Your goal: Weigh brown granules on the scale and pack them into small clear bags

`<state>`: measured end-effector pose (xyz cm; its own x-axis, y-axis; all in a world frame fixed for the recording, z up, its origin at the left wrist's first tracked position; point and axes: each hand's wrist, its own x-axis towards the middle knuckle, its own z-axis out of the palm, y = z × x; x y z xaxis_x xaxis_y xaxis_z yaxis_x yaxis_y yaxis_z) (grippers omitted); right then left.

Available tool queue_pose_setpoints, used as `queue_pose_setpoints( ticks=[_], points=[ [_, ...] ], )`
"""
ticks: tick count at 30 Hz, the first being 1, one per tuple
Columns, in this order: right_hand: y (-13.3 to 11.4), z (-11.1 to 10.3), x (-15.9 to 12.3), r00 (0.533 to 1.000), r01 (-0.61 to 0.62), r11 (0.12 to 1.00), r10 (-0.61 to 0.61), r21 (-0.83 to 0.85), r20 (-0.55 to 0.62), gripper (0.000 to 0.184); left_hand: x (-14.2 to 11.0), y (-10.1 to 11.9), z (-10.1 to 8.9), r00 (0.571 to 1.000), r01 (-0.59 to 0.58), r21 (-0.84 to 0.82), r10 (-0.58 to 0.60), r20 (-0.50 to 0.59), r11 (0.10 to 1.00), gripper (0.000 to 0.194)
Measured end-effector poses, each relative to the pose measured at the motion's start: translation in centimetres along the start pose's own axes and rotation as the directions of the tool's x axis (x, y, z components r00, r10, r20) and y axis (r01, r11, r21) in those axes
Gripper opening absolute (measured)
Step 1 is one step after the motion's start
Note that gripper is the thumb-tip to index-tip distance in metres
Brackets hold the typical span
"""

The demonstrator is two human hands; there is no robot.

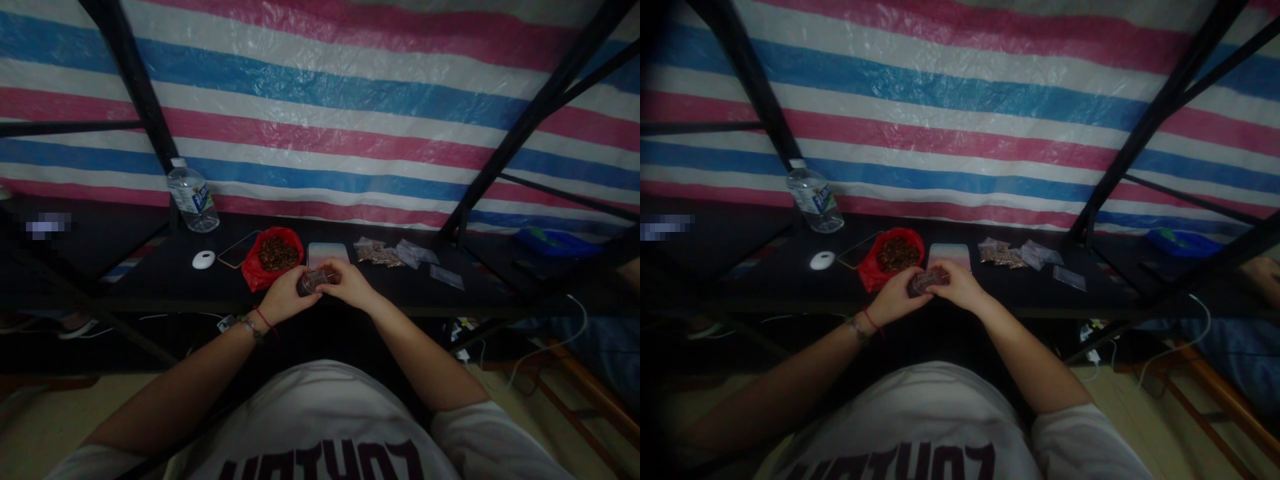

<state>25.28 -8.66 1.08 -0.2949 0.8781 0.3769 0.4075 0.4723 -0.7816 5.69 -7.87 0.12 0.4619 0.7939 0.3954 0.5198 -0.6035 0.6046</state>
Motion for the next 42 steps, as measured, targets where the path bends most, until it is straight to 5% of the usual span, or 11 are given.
queue_pose_setpoints(
  ticks=[7, 15, 18, 22, 26, 29, 34, 38, 42],
  points=[
    [-1.3, -0.3, -0.5, 0.996, 0.068, 0.997, -0.069, 0.031, 0.054, 0.041, -0.3, 0.3, 0.7, 1.0, -0.003, -0.197, 0.002, -0.003, 0.98, 0.04],
    [-2.0, -0.2, -0.5, 0.991, 0.124, 0.988, -0.117, 0.092, -0.07, 0.056, 0.0, -0.6, 0.9, 0.995, 0.028, -0.447, -0.067, -0.072, 0.894, 0.043],
    [-1.4, -0.6, -0.2, 0.99, 0.106, 0.994, -0.105, -0.003, -0.097, 0.055, 0.4, -0.8, 0.8, 0.981, 0.105, -0.652, -0.186, -0.057, 0.751, 0.041],
    [1.2, -1.6, 1.0, 0.982, 0.036, 0.993, -0.056, -0.11, -0.182, 0.048, 0.9, -0.6, 0.2, 0.941, 0.204, -0.896, -0.331, 0.069, 0.395, 0.039],
    [4.9, -2.3, 3.1, 0.955, -0.098, 0.957, 0.013, -0.273, -0.298, 0.049, 0.9, -0.4, -0.9, 0.9, 0.273, -0.96, -0.366, 0.235, 0.055, 0.036],
    [6.9, -2.3, 4.5, 0.95, -0.178, 0.915, 0.063, -0.363, -0.306, 0.045, 0.8, -0.2, -1.4, 0.885, 0.3, -0.951, -0.35, 0.306, -0.073, 0.029],
    [8.0, -2.1, 5.5, 0.961, -0.229, 0.871, 0.132, -0.434, -0.243, 0.049, 0.8, -0.2, -1.4, 0.887, 0.304, -0.949, -0.34, 0.313, -0.083, 0.022],
    [6.7, -1.8, 5.1, 0.936, -0.173, 0.881, 0.008, -0.44, -0.353, 0.061, 1.0, -0.7, -1.1, 0.9, 0.287, -0.957, -0.332, 0.282, -0.036, 0.025],
    [3.3, -0.7, 3.9, 0.927, 0.008, 0.941, -0.134, -0.338, -0.351, 0.037, 0.9, -1.2, -0.6, 0.908, 0.333, -0.943, -0.277, 0.314, 0.023, 0.033]
  ],
)
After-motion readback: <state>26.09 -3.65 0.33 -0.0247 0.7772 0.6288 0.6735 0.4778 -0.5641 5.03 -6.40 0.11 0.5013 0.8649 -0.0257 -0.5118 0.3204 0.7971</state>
